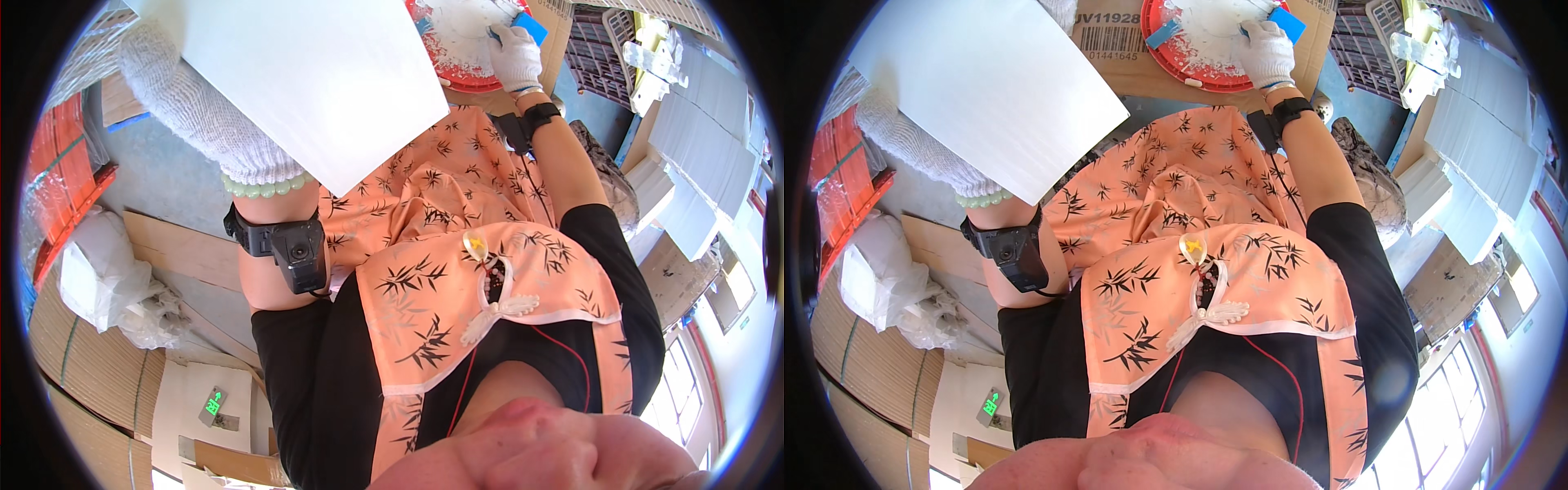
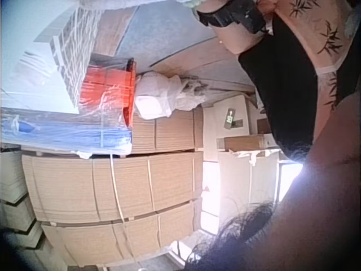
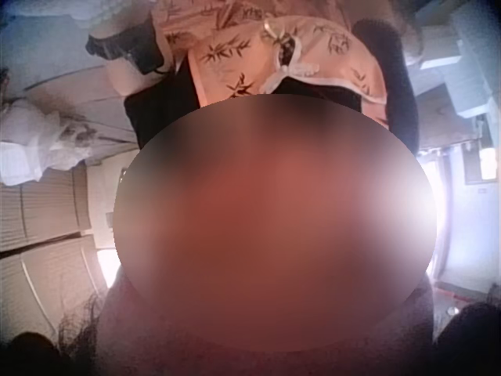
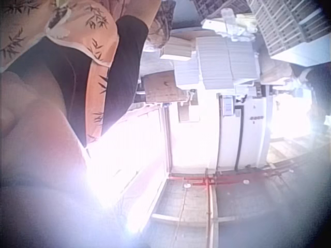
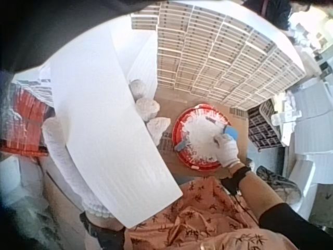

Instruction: The person is applying a white filler or glue to the edges and pre-drilled holes of white wooden boards using a small blue scraper and then wiping the excess off with a cloth.

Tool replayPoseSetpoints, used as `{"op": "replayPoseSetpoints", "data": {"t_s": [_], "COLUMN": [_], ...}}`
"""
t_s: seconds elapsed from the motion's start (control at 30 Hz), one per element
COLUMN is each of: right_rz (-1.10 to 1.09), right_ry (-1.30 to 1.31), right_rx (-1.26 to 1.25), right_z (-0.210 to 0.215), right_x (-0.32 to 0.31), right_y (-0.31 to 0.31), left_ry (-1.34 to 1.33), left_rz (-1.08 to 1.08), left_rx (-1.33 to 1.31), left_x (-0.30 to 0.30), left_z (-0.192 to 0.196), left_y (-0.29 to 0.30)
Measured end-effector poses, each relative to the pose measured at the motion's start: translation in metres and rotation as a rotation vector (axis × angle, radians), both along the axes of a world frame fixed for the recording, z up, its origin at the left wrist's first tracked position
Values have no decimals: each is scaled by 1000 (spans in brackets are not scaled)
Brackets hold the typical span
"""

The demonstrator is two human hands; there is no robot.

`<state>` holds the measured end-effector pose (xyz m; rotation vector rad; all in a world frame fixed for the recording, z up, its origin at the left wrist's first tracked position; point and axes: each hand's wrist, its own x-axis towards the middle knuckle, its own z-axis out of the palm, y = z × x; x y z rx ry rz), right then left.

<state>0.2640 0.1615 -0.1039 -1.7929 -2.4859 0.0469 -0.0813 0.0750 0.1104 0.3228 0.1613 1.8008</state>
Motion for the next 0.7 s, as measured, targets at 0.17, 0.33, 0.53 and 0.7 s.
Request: {"op": "replayPoseSetpoints", "data": {"t_s": [0.17,0.33,0.53,0.7], "right_rz": [-20,-52,-558,-452], "right_ry": [4,-30,944,1704], "right_rx": [-26,-50,-515,-1047], "right_z": [1,7,55,128], "right_x": [-4,-8,-3,-24], "right_y": [-3,-6,11,28], "left_ry": [-7,-8,-23,-20], "left_rz": [-8,-16,-48,-176], "left_rx": [1,3,3,-49], "left_x": [1,0,1,5], "left_z": [-1,0,-2,-2], "left_y": [-1,-2,0,-5]}}
